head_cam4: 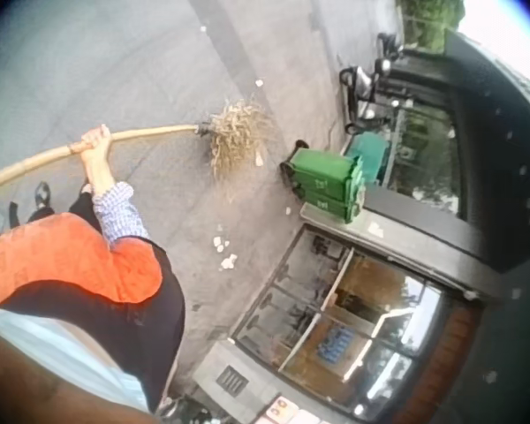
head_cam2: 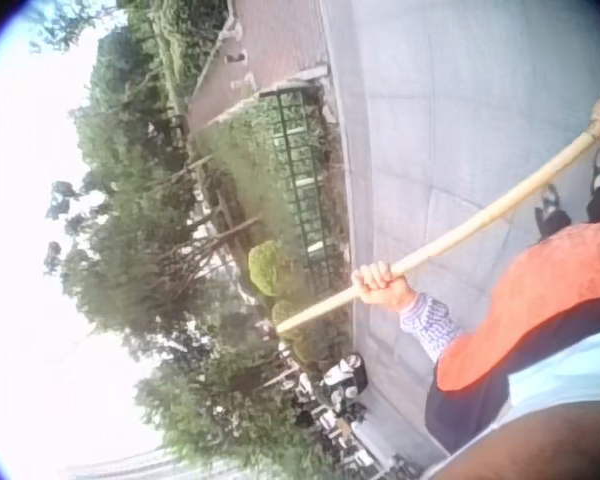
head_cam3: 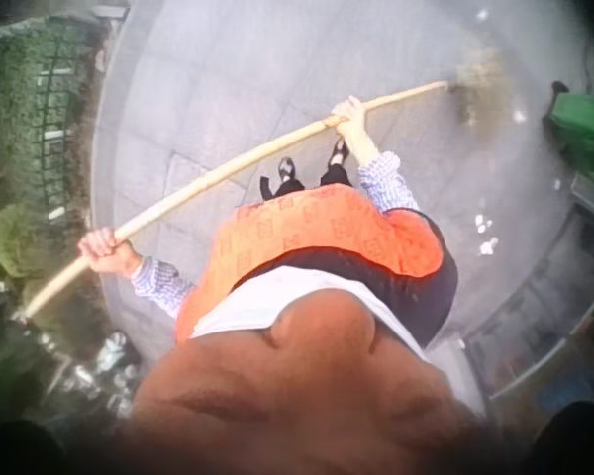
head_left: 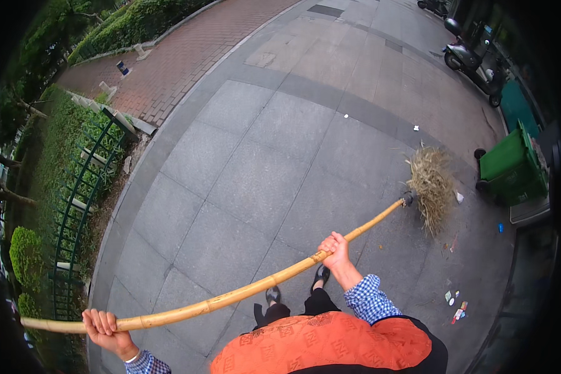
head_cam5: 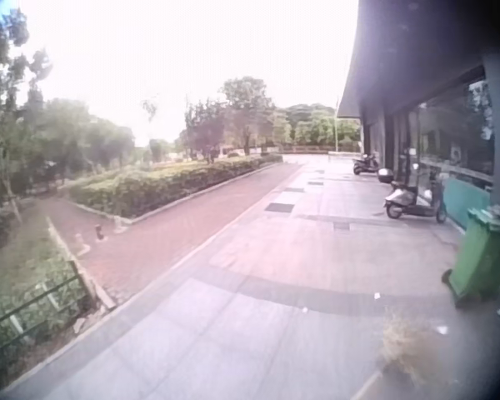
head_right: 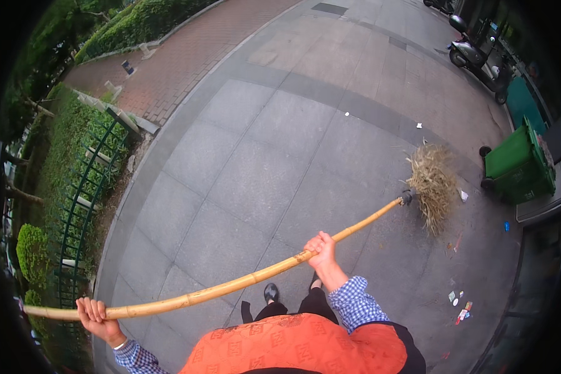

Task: The person sweeps a paved outdoor area using a traditional straw broom. They gather scattered debris, including paper and leaves, into a pile while moving along the sidewalk past green trash bins, parked scooters, and an orange bench.

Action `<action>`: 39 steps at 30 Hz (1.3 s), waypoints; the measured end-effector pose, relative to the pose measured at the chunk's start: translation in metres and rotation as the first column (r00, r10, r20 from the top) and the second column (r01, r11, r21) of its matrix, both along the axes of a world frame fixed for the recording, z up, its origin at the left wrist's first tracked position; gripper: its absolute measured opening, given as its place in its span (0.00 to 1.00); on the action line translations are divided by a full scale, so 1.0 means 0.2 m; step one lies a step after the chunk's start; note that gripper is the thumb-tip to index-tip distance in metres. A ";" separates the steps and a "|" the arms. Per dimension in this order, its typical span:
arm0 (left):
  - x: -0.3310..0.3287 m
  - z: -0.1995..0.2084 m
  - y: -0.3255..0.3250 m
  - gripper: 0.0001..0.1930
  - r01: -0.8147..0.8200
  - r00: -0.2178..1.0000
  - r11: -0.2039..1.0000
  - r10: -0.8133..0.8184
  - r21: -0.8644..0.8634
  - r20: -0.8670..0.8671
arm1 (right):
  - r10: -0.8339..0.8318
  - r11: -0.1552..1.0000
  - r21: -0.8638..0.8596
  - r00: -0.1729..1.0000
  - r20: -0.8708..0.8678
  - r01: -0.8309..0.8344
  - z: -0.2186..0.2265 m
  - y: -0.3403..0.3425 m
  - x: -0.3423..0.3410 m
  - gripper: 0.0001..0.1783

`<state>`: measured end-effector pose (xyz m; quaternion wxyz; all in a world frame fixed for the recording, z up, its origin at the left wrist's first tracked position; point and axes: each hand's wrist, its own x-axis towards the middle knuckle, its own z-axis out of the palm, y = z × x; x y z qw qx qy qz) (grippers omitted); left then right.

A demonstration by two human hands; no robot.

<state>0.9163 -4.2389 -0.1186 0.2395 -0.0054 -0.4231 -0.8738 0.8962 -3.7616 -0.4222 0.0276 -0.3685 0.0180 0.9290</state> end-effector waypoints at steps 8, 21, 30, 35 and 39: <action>0.45 0.24 0.36 0.18 -0.501 0.865 0.864 0.501 -0.051 0.001 | 0.346 0.914 -0.117 0.898 -0.273 -0.388 0.12 -0.35 -0.94 0.14; -0.08 -0.07 1.24 0.18 -0.284 0.947 0.953 0.296 -0.107 0.122 | 0.173 0.984 -0.022 0.975 -0.137 -0.177 -0.46 0.61 -0.98 0.14; -0.37 -0.09 2.18 0.18 0.279 0.960 0.955 -0.278 -0.104 0.021 | -0.324 0.944 -0.008 0.928 -0.185 0.329 -0.52 1.78 -0.20 0.20; -0.36 -0.18 2.43 0.14 0.516 0.854 0.839 -0.520 -0.173 0.031 | -0.501 0.863 0.019 0.860 -0.095 0.504 -0.60 2.04 0.39 0.20; -0.54 -0.24 2.30 0.13 0.544 0.835 0.839 -0.536 -0.031 0.126 | -0.578 0.815 0.085 0.815 0.039 0.573 -0.43 2.05 0.44 0.19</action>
